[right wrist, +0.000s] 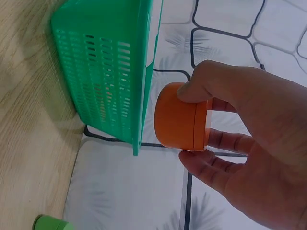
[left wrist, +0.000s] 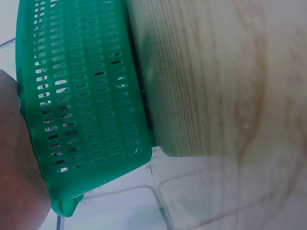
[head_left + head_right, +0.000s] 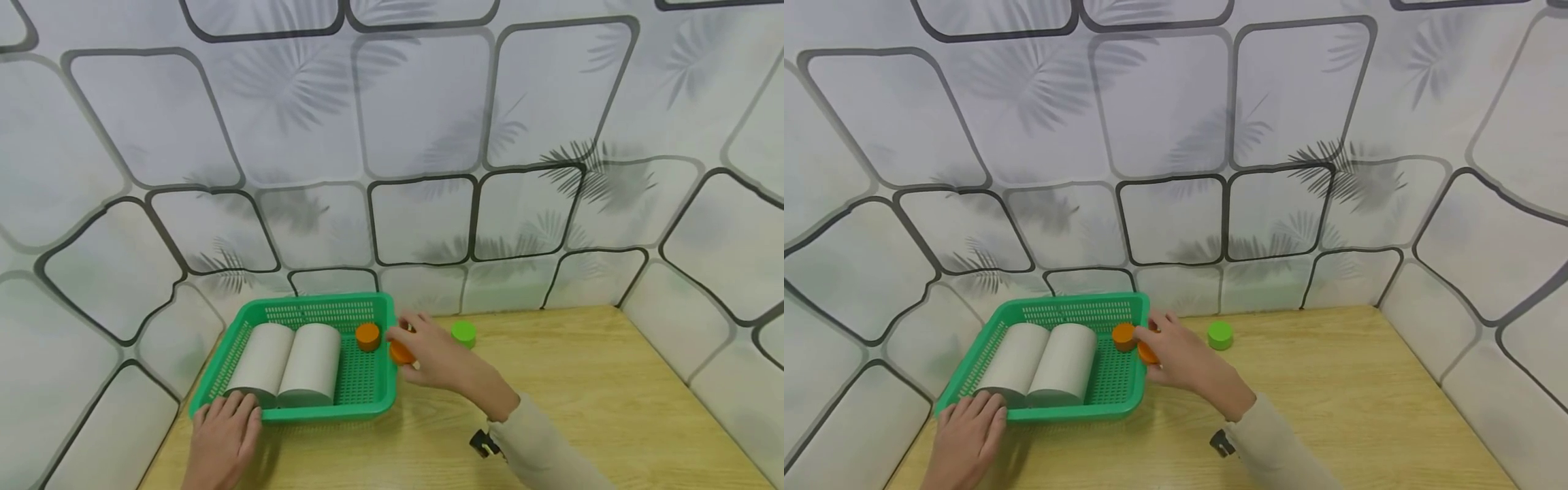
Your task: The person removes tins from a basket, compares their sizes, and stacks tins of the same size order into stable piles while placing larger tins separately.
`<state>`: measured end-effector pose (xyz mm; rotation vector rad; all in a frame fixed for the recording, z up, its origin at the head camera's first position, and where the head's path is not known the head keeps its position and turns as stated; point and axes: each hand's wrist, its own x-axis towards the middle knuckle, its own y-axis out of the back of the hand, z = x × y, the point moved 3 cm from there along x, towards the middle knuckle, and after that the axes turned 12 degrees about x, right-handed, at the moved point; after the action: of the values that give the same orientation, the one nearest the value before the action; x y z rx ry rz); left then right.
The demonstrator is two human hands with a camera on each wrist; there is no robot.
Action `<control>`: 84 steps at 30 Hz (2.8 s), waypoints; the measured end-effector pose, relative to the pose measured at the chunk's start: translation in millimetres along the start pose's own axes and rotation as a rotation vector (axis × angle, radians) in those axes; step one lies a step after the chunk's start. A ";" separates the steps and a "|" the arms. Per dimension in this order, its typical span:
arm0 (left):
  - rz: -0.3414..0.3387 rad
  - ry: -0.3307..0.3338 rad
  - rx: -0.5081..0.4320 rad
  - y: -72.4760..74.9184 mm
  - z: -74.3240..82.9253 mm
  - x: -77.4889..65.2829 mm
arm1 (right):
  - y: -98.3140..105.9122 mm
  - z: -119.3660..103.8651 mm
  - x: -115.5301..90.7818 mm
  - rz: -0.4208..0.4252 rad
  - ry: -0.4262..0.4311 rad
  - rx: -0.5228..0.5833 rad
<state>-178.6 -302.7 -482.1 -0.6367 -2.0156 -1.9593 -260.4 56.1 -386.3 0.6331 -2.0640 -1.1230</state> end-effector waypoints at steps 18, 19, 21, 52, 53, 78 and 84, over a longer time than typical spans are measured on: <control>-0.009 0.006 0.008 -0.7 0.0 -1.0 | 6.9 30.4 -28.5 0.098 -0.046 0.049; -0.007 0.006 0.008 -1.4 -0.1 -1.0 | 6.7 32.6 -30.2 0.099 -0.052 0.044; 0.003 0.006 0.010 -1.9 0.0 -0.5 | 7.1 36.5 -33.3 0.104 -0.057 0.037; 0.023 0.000 0.018 -3.9 -1.5 -1.7 | 30.0 118.3 -76.1 0.181 -0.170 0.006; 0.026 0.003 0.019 -4.2 -1.9 -1.9 | 29.4 121.0 -76.8 0.179 -0.174 0.011; -0.004 0.013 0.025 -3.2 -0.1 -2.2 | 5.5 154.2 -64.0 0.219 -0.123 0.021; 0.002 0.010 0.023 -3.9 0.5 -2.3 | 1.0 158.1 -60.3 0.206 -0.154 0.035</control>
<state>-178.4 -302.5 -486.6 -0.6214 -2.0281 -1.9314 -342.4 180.3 -466.8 0.3494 -2.2259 -1.0455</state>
